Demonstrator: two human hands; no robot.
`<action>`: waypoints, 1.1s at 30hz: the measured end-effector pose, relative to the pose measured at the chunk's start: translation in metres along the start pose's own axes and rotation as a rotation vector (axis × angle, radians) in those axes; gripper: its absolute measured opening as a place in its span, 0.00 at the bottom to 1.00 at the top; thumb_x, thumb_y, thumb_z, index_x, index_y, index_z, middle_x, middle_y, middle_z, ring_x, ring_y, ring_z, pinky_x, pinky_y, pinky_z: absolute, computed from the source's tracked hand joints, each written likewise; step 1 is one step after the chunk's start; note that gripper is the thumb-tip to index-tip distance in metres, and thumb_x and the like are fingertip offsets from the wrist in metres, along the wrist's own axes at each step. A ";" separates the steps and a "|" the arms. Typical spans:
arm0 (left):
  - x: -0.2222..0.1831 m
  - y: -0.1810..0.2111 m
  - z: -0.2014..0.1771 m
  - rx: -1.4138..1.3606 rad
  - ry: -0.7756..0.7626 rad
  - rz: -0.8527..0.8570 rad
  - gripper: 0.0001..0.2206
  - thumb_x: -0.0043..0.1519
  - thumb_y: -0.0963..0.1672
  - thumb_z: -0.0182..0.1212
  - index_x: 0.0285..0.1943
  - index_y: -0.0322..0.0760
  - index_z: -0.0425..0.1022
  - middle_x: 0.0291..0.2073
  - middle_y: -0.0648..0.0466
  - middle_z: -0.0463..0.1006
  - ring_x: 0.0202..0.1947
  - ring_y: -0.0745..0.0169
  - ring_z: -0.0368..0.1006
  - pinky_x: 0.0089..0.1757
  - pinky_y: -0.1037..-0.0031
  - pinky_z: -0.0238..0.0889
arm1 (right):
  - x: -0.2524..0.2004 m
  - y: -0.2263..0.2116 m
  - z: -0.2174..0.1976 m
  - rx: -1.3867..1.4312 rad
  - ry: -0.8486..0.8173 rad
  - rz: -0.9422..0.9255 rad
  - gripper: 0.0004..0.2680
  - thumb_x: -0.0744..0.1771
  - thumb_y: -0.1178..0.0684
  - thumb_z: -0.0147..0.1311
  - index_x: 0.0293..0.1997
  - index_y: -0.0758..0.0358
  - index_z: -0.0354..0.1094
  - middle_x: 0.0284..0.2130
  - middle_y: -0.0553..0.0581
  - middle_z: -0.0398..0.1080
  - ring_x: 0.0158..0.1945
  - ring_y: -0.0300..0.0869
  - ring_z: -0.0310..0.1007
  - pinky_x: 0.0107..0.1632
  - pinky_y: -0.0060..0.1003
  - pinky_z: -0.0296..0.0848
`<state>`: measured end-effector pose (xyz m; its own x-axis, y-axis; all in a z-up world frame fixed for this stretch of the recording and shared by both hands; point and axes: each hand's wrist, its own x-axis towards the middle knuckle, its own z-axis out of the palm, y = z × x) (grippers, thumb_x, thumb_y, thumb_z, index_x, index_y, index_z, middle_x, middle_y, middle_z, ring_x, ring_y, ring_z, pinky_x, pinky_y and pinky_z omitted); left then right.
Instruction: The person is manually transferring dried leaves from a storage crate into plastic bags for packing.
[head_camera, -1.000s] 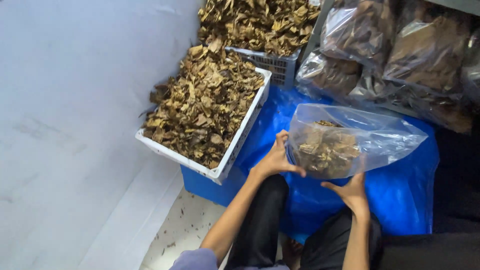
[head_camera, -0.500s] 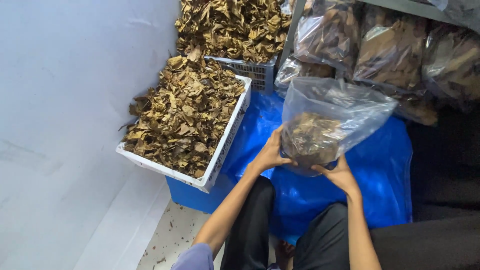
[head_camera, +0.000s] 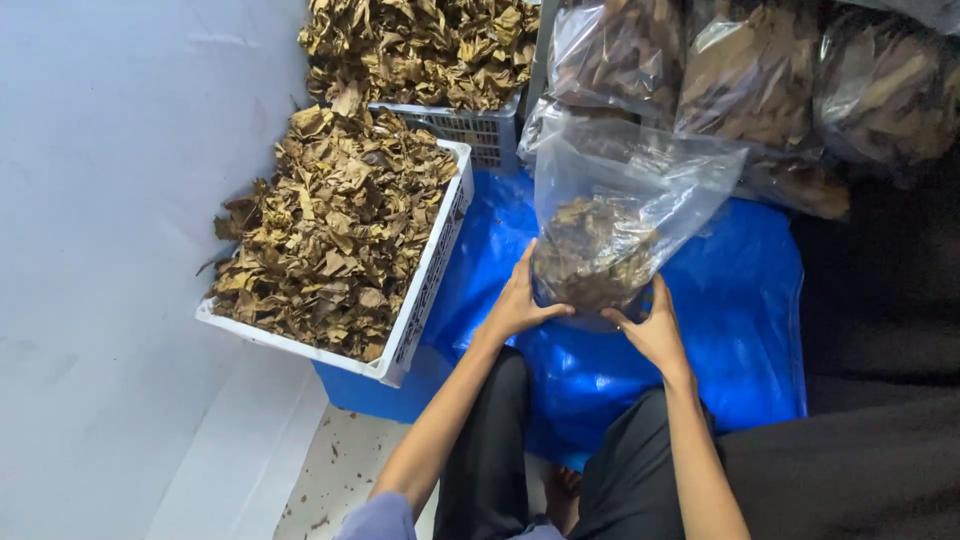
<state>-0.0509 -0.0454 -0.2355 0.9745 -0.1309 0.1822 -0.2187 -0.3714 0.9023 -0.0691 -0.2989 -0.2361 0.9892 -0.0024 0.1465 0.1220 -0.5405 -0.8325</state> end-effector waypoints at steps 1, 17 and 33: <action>-0.002 0.007 -0.002 0.011 -0.010 -0.013 0.60 0.42 0.56 0.80 0.82 0.52 0.39 0.68 0.33 0.59 0.68 0.25 0.58 0.64 0.40 0.54 | -0.001 -0.007 -0.001 0.034 -0.015 0.036 0.43 0.58 0.39 0.71 0.76 0.67 0.43 0.63 0.80 0.54 0.66 0.72 0.58 0.60 0.62 0.69; -0.013 0.004 -0.001 0.145 0.008 -0.036 0.60 0.39 0.61 0.78 0.81 0.56 0.42 0.64 0.37 0.64 0.63 0.25 0.65 0.59 0.42 0.61 | -0.016 -0.045 -0.018 0.032 -0.058 0.137 0.45 0.58 0.40 0.71 0.77 0.68 0.37 0.67 0.80 0.48 0.70 0.74 0.49 0.65 0.70 0.60; -0.087 0.086 -0.113 0.109 0.252 0.086 0.32 0.57 0.48 0.73 0.69 0.42 0.62 0.48 0.46 0.78 0.52 0.41 0.76 0.50 0.57 0.72 | 0.031 -0.131 -0.071 -0.351 0.495 -0.685 0.10 0.65 0.69 0.58 0.44 0.55 0.74 0.41 0.54 0.69 0.46 0.53 0.70 0.56 0.49 0.64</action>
<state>-0.1484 0.0380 -0.1296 0.9309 0.0615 0.3600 -0.2920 -0.4669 0.8347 -0.0602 -0.2878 -0.0850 0.5518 0.0962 0.8284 0.5573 -0.7815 -0.2805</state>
